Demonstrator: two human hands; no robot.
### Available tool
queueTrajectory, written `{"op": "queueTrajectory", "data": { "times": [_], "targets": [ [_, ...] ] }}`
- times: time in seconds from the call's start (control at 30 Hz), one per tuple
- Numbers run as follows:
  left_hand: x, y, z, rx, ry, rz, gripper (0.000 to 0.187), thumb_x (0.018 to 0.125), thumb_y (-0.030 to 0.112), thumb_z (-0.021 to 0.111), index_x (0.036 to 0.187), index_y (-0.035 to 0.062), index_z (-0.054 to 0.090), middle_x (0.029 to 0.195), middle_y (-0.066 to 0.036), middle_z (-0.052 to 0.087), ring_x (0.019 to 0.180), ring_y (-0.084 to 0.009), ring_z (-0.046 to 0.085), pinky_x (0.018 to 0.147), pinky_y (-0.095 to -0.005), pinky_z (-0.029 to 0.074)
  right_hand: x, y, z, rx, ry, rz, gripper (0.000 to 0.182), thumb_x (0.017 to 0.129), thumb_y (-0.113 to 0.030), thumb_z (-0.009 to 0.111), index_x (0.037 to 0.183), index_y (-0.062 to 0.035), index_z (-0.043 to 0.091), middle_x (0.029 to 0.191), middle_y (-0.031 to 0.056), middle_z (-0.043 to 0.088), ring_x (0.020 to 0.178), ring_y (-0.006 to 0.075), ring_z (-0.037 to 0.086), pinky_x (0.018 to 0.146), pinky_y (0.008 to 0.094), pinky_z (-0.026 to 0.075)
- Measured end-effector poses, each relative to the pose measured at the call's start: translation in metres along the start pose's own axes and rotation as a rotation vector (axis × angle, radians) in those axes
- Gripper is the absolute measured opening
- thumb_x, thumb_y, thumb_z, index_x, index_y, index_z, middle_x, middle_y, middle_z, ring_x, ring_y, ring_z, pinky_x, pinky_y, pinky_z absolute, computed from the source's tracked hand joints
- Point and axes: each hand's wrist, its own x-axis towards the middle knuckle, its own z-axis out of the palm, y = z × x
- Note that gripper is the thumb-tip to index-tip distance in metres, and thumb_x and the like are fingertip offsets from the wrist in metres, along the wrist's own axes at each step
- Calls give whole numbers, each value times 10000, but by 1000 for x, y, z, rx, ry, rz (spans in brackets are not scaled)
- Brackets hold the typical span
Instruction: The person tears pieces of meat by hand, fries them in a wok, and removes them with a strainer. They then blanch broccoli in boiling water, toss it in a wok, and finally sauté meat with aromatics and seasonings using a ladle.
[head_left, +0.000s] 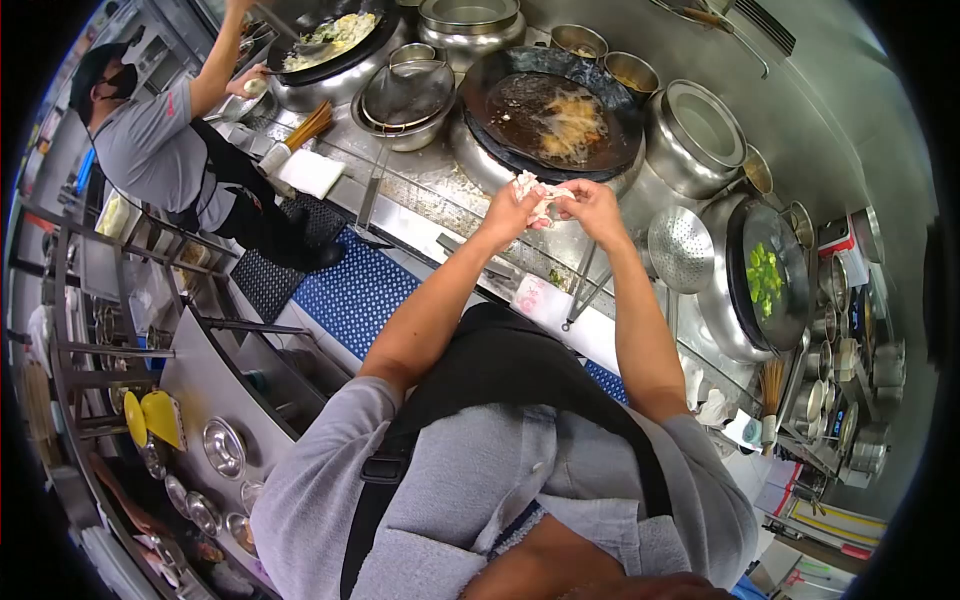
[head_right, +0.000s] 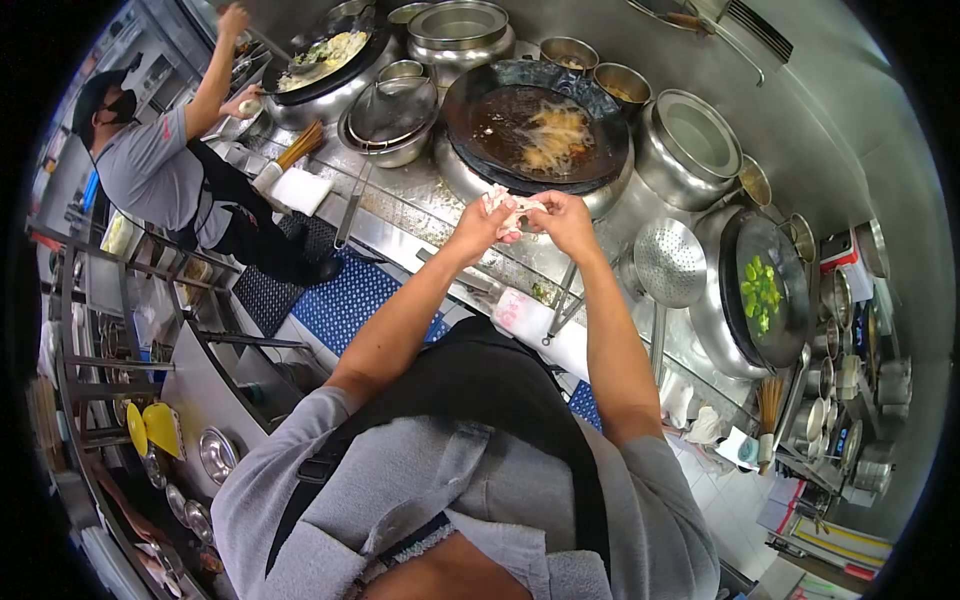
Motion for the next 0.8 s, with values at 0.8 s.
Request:
{"op": "queueTrajectory", "data": {
  "times": [0.8],
  "targets": [
    [-10, 2, -32, -44, 133, -18, 253, 966, 257, 648, 1049, 33, 564, 881, -82, 665, 697, -171, 661, 552, -257, 526, 37, -1, -30, 673, 25, 27, 243, 1001, -217, 575, 1069, 4, 649, 784, 28, 600, 652, 88, 517, 597, 241, 434]
  ]
}}
